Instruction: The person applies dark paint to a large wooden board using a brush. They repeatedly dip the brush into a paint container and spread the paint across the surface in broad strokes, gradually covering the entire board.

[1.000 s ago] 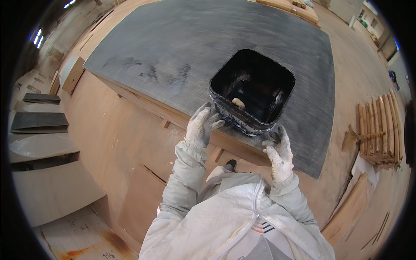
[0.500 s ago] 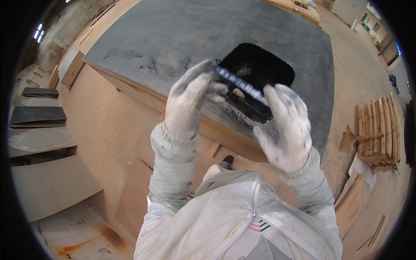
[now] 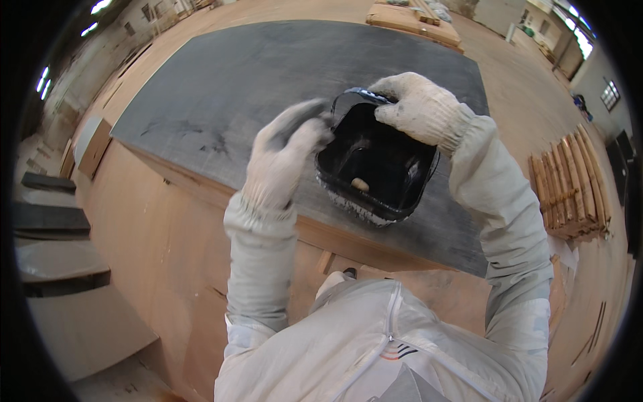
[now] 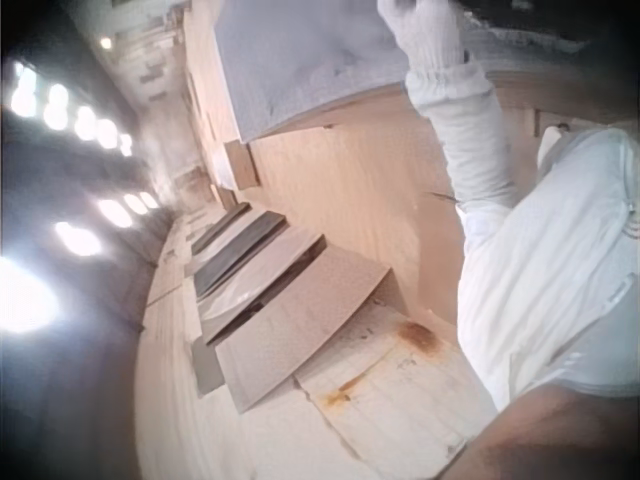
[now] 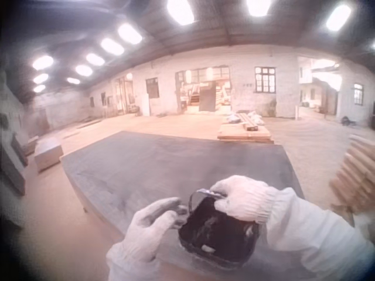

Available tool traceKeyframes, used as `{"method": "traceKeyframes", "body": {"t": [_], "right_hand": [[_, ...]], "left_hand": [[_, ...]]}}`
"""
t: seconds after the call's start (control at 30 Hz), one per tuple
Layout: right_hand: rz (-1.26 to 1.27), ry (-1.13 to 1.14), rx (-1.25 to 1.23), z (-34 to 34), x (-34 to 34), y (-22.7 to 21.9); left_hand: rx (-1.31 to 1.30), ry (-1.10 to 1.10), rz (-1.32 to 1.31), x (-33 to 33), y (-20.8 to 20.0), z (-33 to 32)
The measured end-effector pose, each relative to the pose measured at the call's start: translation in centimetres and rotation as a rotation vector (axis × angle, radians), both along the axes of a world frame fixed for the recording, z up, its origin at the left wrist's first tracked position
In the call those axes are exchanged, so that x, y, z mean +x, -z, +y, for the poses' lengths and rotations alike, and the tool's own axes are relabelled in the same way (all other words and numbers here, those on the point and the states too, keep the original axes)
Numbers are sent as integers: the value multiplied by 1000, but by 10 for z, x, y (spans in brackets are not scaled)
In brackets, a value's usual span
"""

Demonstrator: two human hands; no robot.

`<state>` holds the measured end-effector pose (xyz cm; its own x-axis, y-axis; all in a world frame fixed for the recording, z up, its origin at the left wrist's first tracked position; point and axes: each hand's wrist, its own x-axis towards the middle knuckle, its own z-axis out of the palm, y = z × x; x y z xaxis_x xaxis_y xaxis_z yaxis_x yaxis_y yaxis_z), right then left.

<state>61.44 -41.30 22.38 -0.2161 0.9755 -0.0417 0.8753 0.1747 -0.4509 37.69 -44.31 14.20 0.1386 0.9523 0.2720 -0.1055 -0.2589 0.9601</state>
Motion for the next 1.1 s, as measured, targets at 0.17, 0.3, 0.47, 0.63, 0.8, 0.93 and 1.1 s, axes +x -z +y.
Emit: {"method": "traceKeyframes", "body": {"t": [0.17, 0.3, 0.47, 0.63, 0.8, 0.93, 1.1], "right_hand": [[143, 46, -33, 4, 29, -3], [296, 123, 83, -13, 58, -8], [324, 307, 269, -68, 120, -47], [206, 621, 425, -159, 204, -79], [23, 879, 379, -231, 273, -78], [182, 1019, 283, -293, 359, -34], [421, 1076, 95, -329, 469, 88]], "left_hand": [[-111, -166, -96, -35, 76, 7], [-248, -191, -81, -43, 132, 12], [-300, -146, -5, -27, 178, 4], [-231, -21, 56, 36, 207, -13], [157, 44, 442, 86, 224, -37], [407, 64, 650, 144, 216, -67], [535, 25, 843, 227, 216, -109]]}}
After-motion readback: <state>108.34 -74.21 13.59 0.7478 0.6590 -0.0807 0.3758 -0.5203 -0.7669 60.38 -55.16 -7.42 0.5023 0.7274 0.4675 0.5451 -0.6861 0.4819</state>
